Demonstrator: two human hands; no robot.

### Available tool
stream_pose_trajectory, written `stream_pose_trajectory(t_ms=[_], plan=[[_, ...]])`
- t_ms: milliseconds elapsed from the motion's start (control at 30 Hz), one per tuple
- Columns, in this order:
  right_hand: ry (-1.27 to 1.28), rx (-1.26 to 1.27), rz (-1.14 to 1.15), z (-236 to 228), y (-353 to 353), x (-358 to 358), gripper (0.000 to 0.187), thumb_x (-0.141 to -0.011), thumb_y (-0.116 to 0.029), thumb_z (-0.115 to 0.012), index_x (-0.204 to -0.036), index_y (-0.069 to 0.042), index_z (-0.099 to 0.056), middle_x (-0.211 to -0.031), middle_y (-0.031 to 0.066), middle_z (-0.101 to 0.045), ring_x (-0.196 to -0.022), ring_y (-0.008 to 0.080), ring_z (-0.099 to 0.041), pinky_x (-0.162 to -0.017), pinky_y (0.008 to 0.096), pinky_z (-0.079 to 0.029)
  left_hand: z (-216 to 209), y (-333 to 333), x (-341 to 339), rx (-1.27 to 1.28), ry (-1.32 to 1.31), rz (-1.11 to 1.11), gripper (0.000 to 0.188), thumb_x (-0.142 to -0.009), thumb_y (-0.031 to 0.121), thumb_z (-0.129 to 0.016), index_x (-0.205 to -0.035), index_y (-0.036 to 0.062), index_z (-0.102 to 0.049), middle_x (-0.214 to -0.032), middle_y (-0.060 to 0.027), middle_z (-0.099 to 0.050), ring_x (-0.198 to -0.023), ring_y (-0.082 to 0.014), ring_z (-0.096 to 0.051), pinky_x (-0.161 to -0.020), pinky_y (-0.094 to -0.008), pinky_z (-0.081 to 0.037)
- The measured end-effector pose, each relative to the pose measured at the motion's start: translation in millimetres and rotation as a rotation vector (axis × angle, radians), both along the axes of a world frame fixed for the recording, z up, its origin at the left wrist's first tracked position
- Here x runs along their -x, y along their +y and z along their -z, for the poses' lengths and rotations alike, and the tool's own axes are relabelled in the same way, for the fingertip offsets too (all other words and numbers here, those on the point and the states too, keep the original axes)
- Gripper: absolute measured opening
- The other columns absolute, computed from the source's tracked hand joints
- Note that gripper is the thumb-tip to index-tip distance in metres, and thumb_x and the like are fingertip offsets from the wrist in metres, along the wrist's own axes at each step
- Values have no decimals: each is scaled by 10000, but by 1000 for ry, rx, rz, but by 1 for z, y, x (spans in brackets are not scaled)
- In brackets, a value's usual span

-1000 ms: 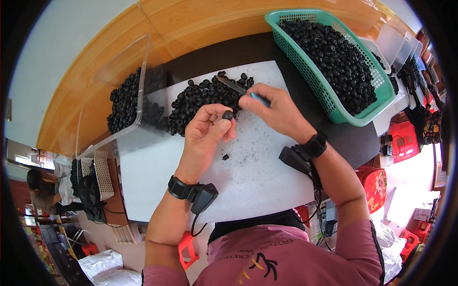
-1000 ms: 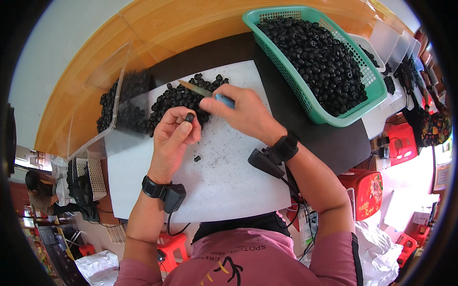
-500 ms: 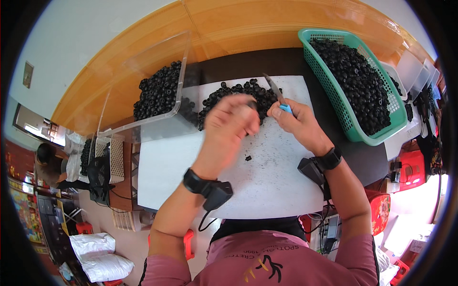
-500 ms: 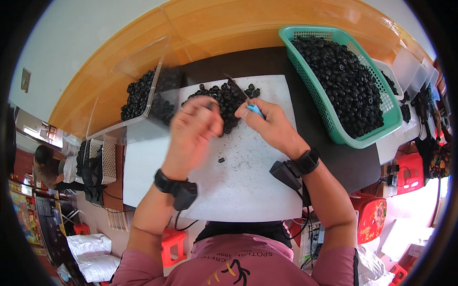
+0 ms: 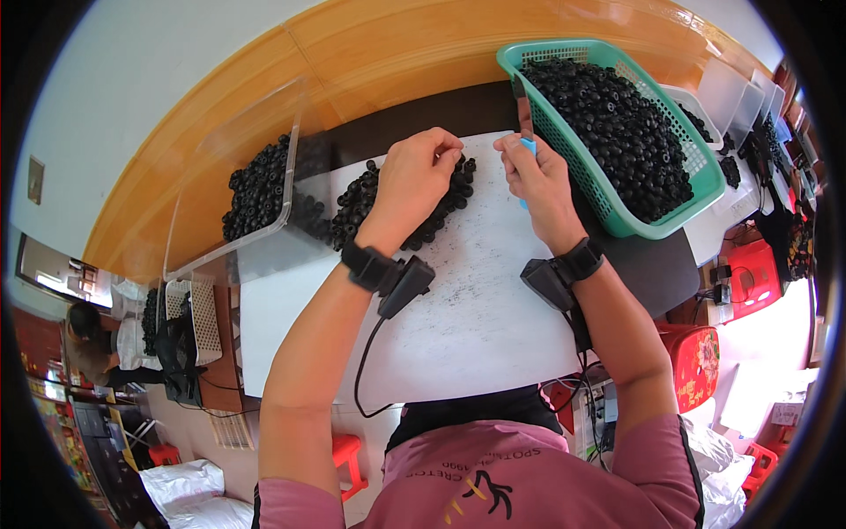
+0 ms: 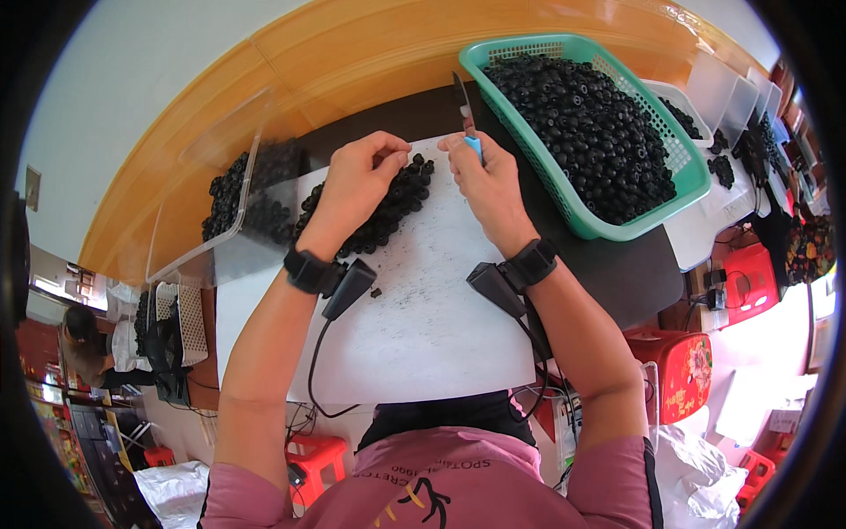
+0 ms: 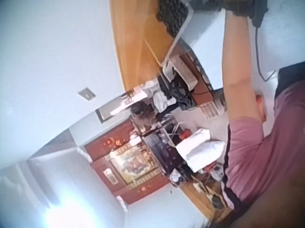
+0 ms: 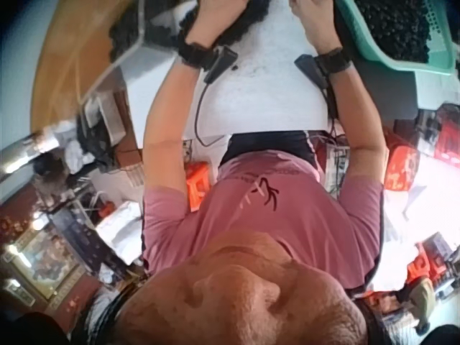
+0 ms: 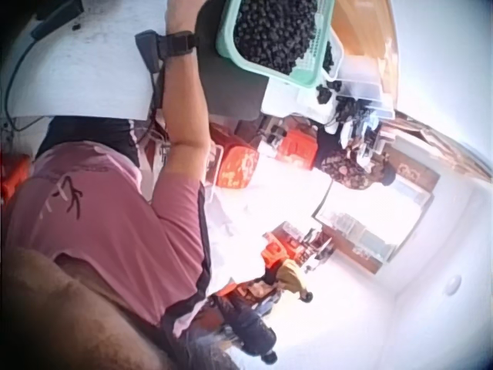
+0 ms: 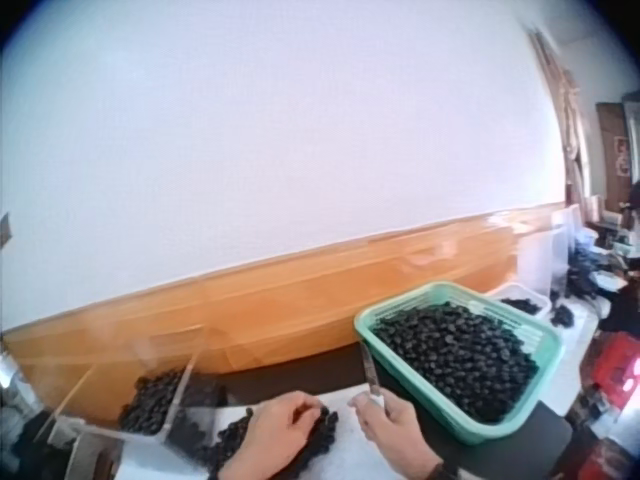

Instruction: The recorder uses a small knife to process and cut small dark fruits at a work table.

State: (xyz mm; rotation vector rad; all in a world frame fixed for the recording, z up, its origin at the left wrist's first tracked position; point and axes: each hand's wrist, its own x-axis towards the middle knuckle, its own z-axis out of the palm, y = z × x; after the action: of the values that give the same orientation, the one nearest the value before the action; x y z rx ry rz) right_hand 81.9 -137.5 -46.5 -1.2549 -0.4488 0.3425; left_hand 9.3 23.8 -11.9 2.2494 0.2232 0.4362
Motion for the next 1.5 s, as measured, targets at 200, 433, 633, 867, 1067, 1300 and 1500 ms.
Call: stream_pose_trajectory(t_ms=[200,433,633,867,1067,1300,1500], plan=[[0,5,-32,-3,-2,2,229,-943,-257,-561,-923,-39,-629,-690,-59,-457,-609,16,-385,-519,184,-315,16,-13,-13,-645,75,34,137,-822,172,-632,-847,40,-658,-831,-124,-643,-872,-324,-607,-744,-421,-478],[-49,41,-47,-5,-4,3,248,-965,-273,-530,-959,-38,-611,-706,-64,-421,-586,8,-336,-504,171,-265,-21,-3,50,-363,63,74,102,-816,85,-637,-861,-6,-624,-780,-131,-633,-710,-247,-615,-645,-336,-466],[-47,47,-107,0,0,6,263,-959,-277,-540,-961,-22,-604,-705,-57,-426,-582,13,-334,-501,175,-265,-10,13,105,-223,223,0,76,-811,55,-639,-870,12,-618,-801,-113,-629,-677,-241,-600,-619,-332,-466],[-82,91,-159,3,3,11,279,-958,-288,-547,-962,-14,-599,-696,-55,-434,-572,15,-334,-502,176,-265,16,5,112,-355,195,-11,156,-818,111,-646,-963,55,-632,-859,-102,-647,-766,-269,-644,-652,-365,-500],[-84,121,-165,2,4,13,281,-957,-293,-549,-954,-17,-602,-688,-58,-442,-573,16,-345,-506,178,-275,29,-3,99,-565,211,-15,151,-820,143,-643,-939,52,-631,-862,-116,-666,-702,-325,-646,-630,-415,-510],[-37,227,-294,0,1,18,287,-923,-310,-590,-919,-28,-642,-704,-33,-527,-644,40,-449,-580,202,-367,25,-2,94,-578,132,-49,137,-818,136,-657,-922,48,-648,-792,-113,-644,-692,-266,-644,-612,-360,-500],[-77,242,-477,-5,2,29,234,-897,-277,-643,-945,-49,-635,-759,-33,-567,-663,29,-450,-572,195,-354,25,-4,90,269,-66,26,175,-827,35,-687,-997,33,-648,-850,-28,-619,-736,-84,-602,-646,-211,-482]])
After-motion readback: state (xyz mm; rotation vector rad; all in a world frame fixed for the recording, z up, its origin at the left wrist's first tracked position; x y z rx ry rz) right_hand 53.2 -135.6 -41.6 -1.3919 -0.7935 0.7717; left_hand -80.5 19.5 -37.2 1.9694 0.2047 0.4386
